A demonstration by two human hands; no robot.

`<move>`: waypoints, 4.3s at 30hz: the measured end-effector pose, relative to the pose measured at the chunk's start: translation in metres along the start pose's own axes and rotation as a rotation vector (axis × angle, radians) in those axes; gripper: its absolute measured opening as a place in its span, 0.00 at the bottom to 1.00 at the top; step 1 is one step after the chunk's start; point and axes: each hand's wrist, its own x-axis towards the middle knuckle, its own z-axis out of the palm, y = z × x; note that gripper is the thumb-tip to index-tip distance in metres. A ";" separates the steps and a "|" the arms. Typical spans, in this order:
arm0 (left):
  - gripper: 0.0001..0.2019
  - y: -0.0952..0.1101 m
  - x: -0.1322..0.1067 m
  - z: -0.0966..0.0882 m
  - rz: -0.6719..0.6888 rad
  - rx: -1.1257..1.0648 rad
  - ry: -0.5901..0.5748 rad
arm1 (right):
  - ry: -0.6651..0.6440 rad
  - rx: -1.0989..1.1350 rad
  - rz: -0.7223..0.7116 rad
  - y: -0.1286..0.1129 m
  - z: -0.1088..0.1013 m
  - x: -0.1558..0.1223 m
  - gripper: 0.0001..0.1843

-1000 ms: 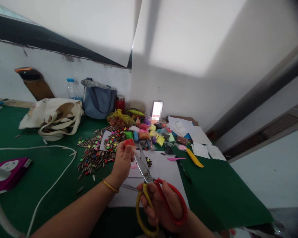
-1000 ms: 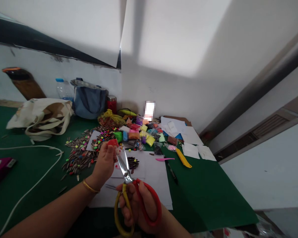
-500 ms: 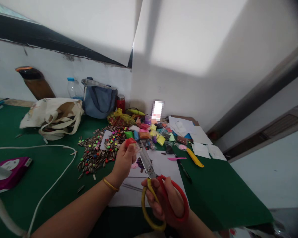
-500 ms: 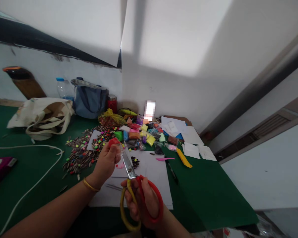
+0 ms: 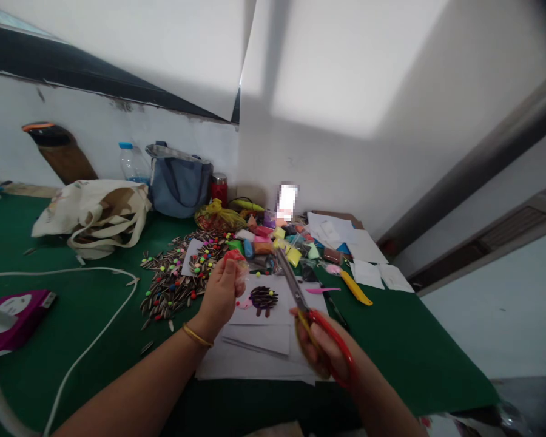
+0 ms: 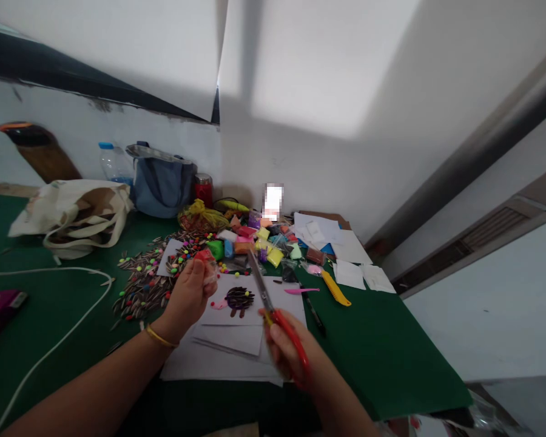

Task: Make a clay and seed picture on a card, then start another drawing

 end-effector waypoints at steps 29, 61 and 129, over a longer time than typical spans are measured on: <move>0.24 -0.012 -0.015 0.006 -0.176 0.171 -0.099 | -0.129 -0.700 -0.366 -0.049 0.025 0.057 0.12; 0.17 -0.002 -0.017 0.006 0.002 0.671 -0.372 | -0.225 0.093 -0.436 -0.018 0.030 0.091 0.19; 0.20 0.008 -0.021 0.013 -0.061 0.606 -0.472 | 0.099 -0.638 -0.700 -0.031 0.020 0.089 0.10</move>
